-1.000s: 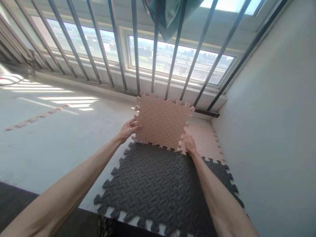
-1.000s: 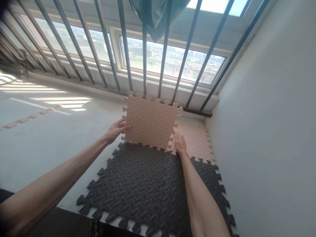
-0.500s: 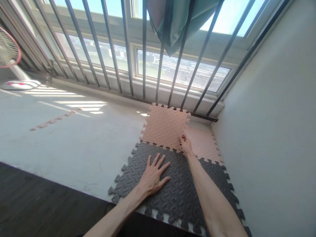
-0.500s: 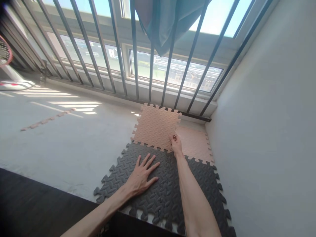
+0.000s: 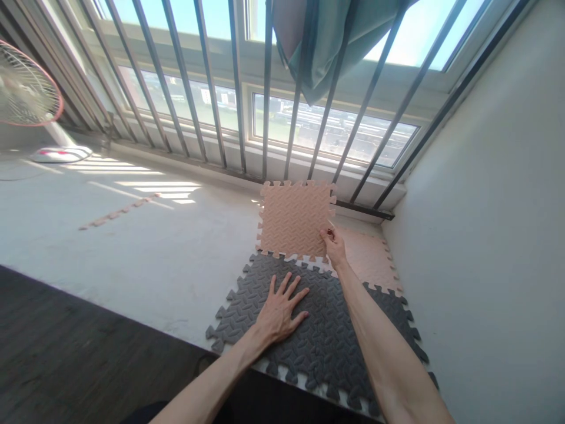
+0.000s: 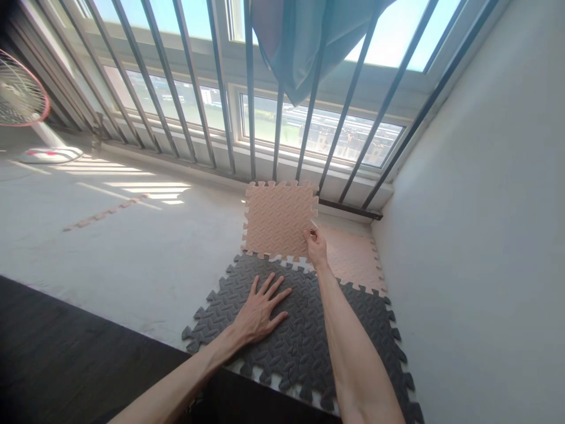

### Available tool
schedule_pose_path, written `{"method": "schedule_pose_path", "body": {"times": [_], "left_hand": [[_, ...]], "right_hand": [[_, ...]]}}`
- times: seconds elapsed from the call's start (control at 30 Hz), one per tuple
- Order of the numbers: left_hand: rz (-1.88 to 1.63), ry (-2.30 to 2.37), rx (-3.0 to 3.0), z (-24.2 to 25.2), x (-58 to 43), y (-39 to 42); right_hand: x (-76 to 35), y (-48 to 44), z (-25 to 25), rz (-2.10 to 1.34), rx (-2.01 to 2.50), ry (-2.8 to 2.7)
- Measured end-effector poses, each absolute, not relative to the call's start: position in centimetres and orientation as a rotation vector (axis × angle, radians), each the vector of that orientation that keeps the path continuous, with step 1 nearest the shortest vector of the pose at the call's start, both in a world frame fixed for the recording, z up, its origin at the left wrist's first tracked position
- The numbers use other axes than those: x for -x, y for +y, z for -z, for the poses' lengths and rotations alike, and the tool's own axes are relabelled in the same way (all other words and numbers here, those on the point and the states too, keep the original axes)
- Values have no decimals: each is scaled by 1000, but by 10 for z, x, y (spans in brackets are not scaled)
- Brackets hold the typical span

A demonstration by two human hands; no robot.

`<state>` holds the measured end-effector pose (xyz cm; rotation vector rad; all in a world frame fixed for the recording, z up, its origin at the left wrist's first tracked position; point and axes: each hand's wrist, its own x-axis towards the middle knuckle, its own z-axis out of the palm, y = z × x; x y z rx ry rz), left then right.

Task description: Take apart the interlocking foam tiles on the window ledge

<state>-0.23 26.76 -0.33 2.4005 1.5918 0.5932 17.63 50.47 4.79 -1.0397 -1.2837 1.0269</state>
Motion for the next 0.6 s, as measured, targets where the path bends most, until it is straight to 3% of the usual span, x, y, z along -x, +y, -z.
{"method": "schedule_pose_path", "body": {"times": [0.17, 0.3, 0.43, 0.6], "left_hand": [[-642, 1519, -2278, 2, 4, 270], [-1010, 1431, -1841, -1, 11, 277], [-1501, 1180, -878, -11, 16, 265], [-1685, 1114, -309, -9, 22, 212]], "right_hand": [[-150, 517, -112, -1025, 938, -1341], [-139, 487, -134, -1091, 890, -1202], [-133, 404, -104, -1285, 961, -993], [-114, 293, -49, -1440, 1039, -941]]}}
